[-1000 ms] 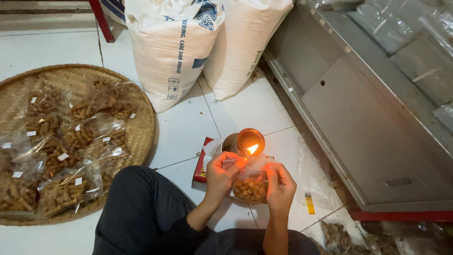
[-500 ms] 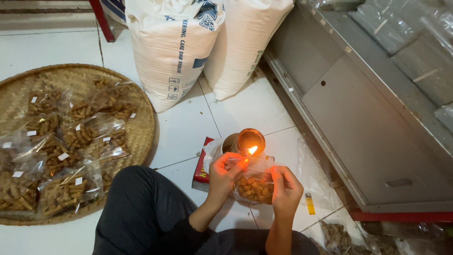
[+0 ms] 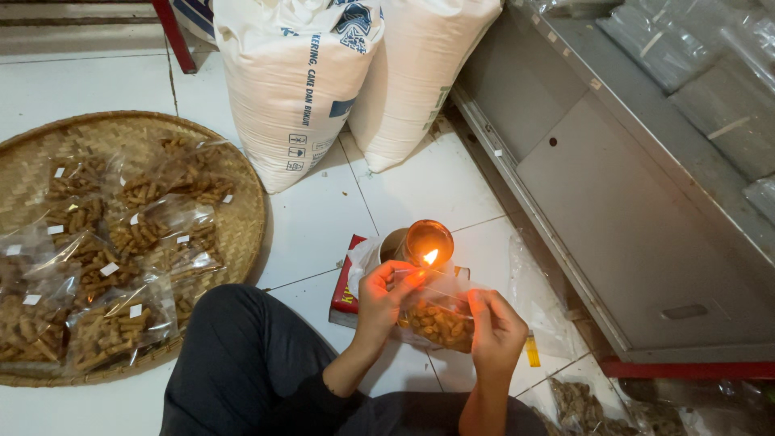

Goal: The person sits on the floor and heat-seals clear plastic bags filled with fried snack sticks over a small open flame in a cup, pressing and twisting each bag's opening to close it, then places the sealed bag on a large woven tray with other finished bags.

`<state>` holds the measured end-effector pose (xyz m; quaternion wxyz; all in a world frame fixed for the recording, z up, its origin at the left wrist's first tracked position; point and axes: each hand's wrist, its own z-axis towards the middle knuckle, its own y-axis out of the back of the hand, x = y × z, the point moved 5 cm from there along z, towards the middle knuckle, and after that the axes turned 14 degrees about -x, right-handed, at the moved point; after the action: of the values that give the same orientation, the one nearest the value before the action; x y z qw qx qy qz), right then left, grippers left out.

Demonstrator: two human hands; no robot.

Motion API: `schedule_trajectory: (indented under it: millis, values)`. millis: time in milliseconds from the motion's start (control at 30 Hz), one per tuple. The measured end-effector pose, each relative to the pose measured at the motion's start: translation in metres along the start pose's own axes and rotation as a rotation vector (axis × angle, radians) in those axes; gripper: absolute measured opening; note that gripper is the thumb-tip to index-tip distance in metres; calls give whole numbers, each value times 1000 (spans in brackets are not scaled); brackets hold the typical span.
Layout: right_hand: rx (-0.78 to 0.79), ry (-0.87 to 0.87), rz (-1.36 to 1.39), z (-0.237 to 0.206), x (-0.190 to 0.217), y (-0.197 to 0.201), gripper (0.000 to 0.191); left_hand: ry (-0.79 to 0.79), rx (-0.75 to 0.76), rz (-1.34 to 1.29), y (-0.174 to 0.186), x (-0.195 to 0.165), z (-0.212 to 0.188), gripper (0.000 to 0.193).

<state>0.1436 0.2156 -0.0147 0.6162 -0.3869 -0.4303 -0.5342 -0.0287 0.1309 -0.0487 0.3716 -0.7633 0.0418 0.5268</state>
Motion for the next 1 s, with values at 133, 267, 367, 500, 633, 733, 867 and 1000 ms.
schedule_trajectory:
  millis: [133, 267, 367, 500, 633, 733, 867, 1000]
  values:
    - [-5, 38, -14, 2, 2, 3, 17, 32, 20, -6, 0, 6, 0, 14]
    - [-18, 45, -9, 0, 8, 6, 16, 26, 40, -11, 0, 8, 2, 13]
    - [-33, 41, -45, -3, 14, 7, 16, 40, 41, -39, 1, 9, 4, 13]
    - [-50, 49, -74, -4, 21, 8, 16, 26, 40, -38, 1, 7, 3, 13]
    - [-56, 50, -83, -4, 25, 8, 15, 46, 41, -30, 0, 7, 2, 13]
    - [-52, 59, -75, -4, 27, 9, 15, 57, 35, -37, 0, 6, 1, 14]
    - [-56, 71, -83, -4, 28, 9, 15, 52, 18, -10, -1, 6, 2, 15]
    - [-62, 73, -89, -5, 30, 10, 14, 109, 7, -14, 0, 11, 3, 14]
